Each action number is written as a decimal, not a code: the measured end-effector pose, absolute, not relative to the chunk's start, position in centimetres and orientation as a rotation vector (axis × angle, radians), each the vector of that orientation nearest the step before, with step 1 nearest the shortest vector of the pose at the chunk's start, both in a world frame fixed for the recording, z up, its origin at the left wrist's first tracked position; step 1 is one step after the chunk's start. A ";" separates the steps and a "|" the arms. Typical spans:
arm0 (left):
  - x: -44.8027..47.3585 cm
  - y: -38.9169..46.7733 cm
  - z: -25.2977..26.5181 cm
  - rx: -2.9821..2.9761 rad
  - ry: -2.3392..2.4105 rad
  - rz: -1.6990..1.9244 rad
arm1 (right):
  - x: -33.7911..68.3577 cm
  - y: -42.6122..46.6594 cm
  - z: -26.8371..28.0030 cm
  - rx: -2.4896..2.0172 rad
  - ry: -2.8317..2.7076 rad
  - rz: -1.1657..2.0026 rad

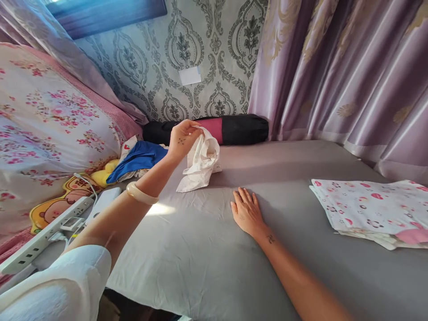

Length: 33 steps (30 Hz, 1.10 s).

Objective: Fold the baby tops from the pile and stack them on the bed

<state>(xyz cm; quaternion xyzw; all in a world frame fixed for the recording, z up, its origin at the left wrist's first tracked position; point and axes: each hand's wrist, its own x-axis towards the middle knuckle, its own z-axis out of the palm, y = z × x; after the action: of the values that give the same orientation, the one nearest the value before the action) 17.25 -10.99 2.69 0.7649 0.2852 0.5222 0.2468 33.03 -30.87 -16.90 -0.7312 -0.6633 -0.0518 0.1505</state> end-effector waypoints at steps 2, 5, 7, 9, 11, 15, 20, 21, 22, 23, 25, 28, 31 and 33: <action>17.8 -11.8 2.6 2.130 0.808 1.403 | 33.2 -30.6 -16.3 -2.067 -1.884 -0.067; 18.5 -12.9 2.2 2.204 0.853 1.369 | 33.0 -29.7 -14.4 -1.981 -1.788 0.234; 19.0 -13.5 1.8 2.243 0.891 1.344 | 32.3 -28.7 -12.8 -1.882 -1.633 0.498; 19.5 -13.9 1.4 2.272 0.934 1.313 | 31.2 -27.7 -11.4 -1.747 -1.432 0.732; 20.0 -14.2 1.0 2.298 0.969 1.278 | 29.9 -26.8 -10.4 -1.640 -1.224 0.908; 20.5 -14.6 0.5 2.333 0.998 1.235 | 27.5 -25.2 -9.5 -1.496 -0.863 1.158; 20.2 -14.8 0.1 2.374 0.994 1.208 | 26.1 -23.9 -8.8 -1.324 -0.551 1.325; 20.1 -14.8 0.0 2.383 0.999 1.209 | 26.0 -23.7 -8.7 -1.301 -0.513 1.336; 20.1 -14.8 -0.1 2.390 1.004 1.208 | 25.8 -23.4 -8.5 -1.285 -0.480 1.337; 20.0 -14.8 -0.2 2.396 1.010 1.205 | 25.6 -23.2 -8.4 -1.275 -0.450 1.335; 19.9 -14.7 -0.3 2.407 1.020 1.197 | 25.4 -22.6 -8.4 -1.280 -0.389 1.324; 19.8 -14.8 -0.5 2.420 1.054 1.203 | 25.0 -21.8 -8.7 -1.287 -0.305 1.318; 19.6 -14.8 -0.5 2.439 1.078 1.217 | 25.0 -21.3 -9.1 -1.254 -0.249 1.316; 19.3 -14.7 -0.5 2.434 1.091 1.225 | 25.2 -21.2 -9.2 -1.243 -0.234 1.304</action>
<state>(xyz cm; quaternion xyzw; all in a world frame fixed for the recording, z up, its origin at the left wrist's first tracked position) 19.26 -14.75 -0.53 0.8248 0.3697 0.4151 0.1032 25.18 -21.24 -9.20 -0.5396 -0.1014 0.5660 0.6150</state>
